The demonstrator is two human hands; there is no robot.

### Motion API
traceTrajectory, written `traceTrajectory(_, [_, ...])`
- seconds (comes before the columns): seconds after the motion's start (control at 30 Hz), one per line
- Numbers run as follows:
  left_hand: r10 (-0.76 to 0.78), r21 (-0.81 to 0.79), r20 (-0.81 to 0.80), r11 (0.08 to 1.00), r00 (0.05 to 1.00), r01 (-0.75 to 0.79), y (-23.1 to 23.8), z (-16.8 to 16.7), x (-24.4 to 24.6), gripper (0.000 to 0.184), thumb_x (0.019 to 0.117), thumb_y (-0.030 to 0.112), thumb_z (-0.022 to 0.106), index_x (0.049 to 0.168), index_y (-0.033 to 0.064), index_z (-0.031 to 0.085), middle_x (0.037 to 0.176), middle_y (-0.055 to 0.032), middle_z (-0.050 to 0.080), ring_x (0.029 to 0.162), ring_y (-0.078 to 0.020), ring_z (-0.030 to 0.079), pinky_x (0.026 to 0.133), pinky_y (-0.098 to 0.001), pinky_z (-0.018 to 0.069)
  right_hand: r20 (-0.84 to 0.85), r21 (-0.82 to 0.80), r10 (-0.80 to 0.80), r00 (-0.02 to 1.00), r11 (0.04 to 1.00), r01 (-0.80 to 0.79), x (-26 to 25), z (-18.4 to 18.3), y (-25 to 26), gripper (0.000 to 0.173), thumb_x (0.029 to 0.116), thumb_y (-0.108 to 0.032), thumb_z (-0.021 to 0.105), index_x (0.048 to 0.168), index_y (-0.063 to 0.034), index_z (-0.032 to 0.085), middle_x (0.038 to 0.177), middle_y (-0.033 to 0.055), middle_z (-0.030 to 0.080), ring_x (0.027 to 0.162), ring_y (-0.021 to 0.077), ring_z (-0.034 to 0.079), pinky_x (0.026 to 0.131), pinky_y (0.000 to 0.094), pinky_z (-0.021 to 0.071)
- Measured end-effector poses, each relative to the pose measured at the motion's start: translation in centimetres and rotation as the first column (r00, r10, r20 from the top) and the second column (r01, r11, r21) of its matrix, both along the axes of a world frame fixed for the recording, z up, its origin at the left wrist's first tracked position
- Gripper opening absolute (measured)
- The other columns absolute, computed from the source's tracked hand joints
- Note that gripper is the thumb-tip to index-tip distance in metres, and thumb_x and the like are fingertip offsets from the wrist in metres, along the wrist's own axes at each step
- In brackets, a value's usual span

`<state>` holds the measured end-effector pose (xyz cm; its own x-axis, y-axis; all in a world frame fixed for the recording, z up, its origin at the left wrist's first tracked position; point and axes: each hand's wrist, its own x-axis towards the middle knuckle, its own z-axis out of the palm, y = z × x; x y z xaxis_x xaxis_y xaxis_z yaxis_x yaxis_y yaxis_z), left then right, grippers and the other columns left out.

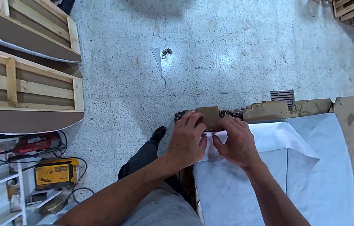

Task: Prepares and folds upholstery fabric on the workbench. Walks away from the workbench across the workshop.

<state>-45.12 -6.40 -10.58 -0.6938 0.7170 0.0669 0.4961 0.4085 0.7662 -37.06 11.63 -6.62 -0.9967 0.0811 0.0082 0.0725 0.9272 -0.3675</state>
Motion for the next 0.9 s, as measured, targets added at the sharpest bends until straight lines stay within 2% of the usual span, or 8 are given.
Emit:
traceTrajectory(0.1, [0.021, 0.012, 0.024, 1.0, 0.999, -0.021, 0.1, 0.0, 0.1, 0.023, 0.0907, 0.028, 0.065, 0.1, 0.0084, 0.073, 0.141, -0.0095, 0.058, 0.139, -0.031, 0.047, 0.109, -0.0486, 0.0459, 0.075, -0.07, -0.03, 0.997, 0.997, 0.036, -0.4, 0.7, 0.5, 0.043, 0.0808, -0.037, 0.064, 0.114, -0.0099, 0.067, 0.102, 0.0026, 0.072, 0.101, 0.0221, 0.067, 0.089, 0.0543, 0.0507])
traceTrajectory(0.17, [0.029, 0.013, 0.028, 1.0, 0.999, -0.029, 0.2, 0.0, 0.1, 0.022, 0.0931, 0.027, 0.064, 0.099, 0.0085, 0.074, 0.14, -0.0094, 0.059, 0.138, -0.0304, 0.048, 0.11, -0.0475, 0.0457, 0.124, -0.059, -0.012, 0.992, 0.998, 0.02, -0.7, 1.0, 0.8, 0.045, 0.0857, -0.04, 0.061, 0.12, -0.0117, 0.069, 0.103, 0.0015, 0.073, 0.102, 0.0216, 0.067, 0.091, 0.0549, 0.0492])
traceTrajectory(0.3, [0.042, 0.032, 0.038, 0.999, 0.998, -0.043, 0.3, 0.0, 0.1, 0.012, 0.0913, 0.019, 0.067, 0.093, 0.0094, 0.073, 0.138, -0.0089, 0.06, 0.136, -0.0297, 0.049, 0.11, -0.0476, 0.0457, 0.177, -0.013, 0.054, 0.983, 0.999, -0.052, -1.1, 1.5, 1.2, 0.023, 0.0958, -0.034, 0.063, 0.103, -0.0187, 0.078, 0.098, 0.0008, 0.073, 0.099, 0.0232, 0.068, 0.092, 0.0554, 0.0494])
traceTrajectory(0.4, [0.04, 0.038, 0.043, 0.998, 0.998, -0.042, 0.2, 0.0, 0.2, 0.008, 0.0882, 0.018, 0.071, 0.09, 0.0108, 0.072, 0.137, -0.0082, 0.061, 0.137, -0.0307, 0.049, 0.108, -0.0513, 0.0455, 0.15, -0.027, 0.099, 0.984, 0.995, -0.096, -1.0, 1.7, 1.5, 0.012, 0.0925, -0.025, 0.069, 0.095, -0.0182, 0.079, 0.093, 0.0003, 0.072, 0.095, 0.0226, 0.069, 0.09, 0.0557, 0.0513])
traceTrajectory(0.53, [0.008, -0.013, 0.002, 1.0, 1.0, -0.008, 0.3, 0.2, 0.1, 0.023, 0.0919, 0.034, 0.068, 0.101, 0.0148, 0.077, 0.139, -0.0062, 0.06, 0.139, -0.0308, 0.046, 0.108, -0.0521, 0.0439, 0.086, -0.064, 0.098, 0.991, 0.994, -0.093, -0.8, 1.8, 1.8, 0.007, 0.0884, -0.021, 0.073, 0.088, -0.0177, 0.078, 0.088, -0.0018, 0.072, 0.09, 0.0192, 0.069, 0.088, 0.0522, 0.053])
traceTrajectory(0.63, [-0.007, -0.003, -0.003, 1.0, 1.0, 0.007, 0.4, 0.2, 0.0, 0.016, 0.094, 0.028, 0.068, 0.097, 0.0165, 0.079, 0.14, -0.0066, 0.061, 0.14, -0.0325, 0.045, 0.111, -0.0543, 0.0403, 0.092, -0.081, 0.098, 0.991, 0.993, -0.091, -0.9, 1.9, 1.9, 0.006, 0.0882, -0.021, 0.073, 0.09, -0.0171, 0.077, 0.088, -0.0021, 0.072, 0.089, 0.0184, 0.069, 0.087, 0.0508, 0.0539])
traceTrajectory(0.77, [0.013, 0.027, 0.062, 1.0, 0.998, -0.015, 0.3, 0.2, -0.2, 0.009, 0.09, 0.022, 0.072, 0.09, 0.0167, 0.079, 0.139, -0.0038, 0.062, 0.139, -0.0301, 0.045, 0.11, -0.0524, 0.0413, 0.149, -0.06, 0.094, 0.984, 0.994, -0.086, -0.6, 2.2, 2.9, 0.024, 0.0843, -0.022, 0.078, 0.107, -0.0149, 0.075, 0.101, 0.0015, 0.073, 0.098, 0.0228, 0.07, 0.091, 0.054, 0.0543])
traceTrajectory(0.9, [0.028, 0.042, 0.088, 0.999, 0.996, -0.032, 0.4, 0.1, -0.2, 0.005, 0.0873, 0.02, 0.076, 0.086, 0.0163, 0.08, 0.138, -0.0023, 0.062, 0.139, -0.0289, 0.045, 0.11, -0.0508, 0.0418, 0.158, 0.008, 0.071, 0.985, 0.997, -0.073, 0.7, 2.4, 5.0, 0.027, 0.0847, -0.027, 0.077, 0.108, -0.0143, 0.074, 0.102, 0.0037, 0.072, 0.099, 0.0255, 0.069, 0.092, 0.0547, 0.0529])
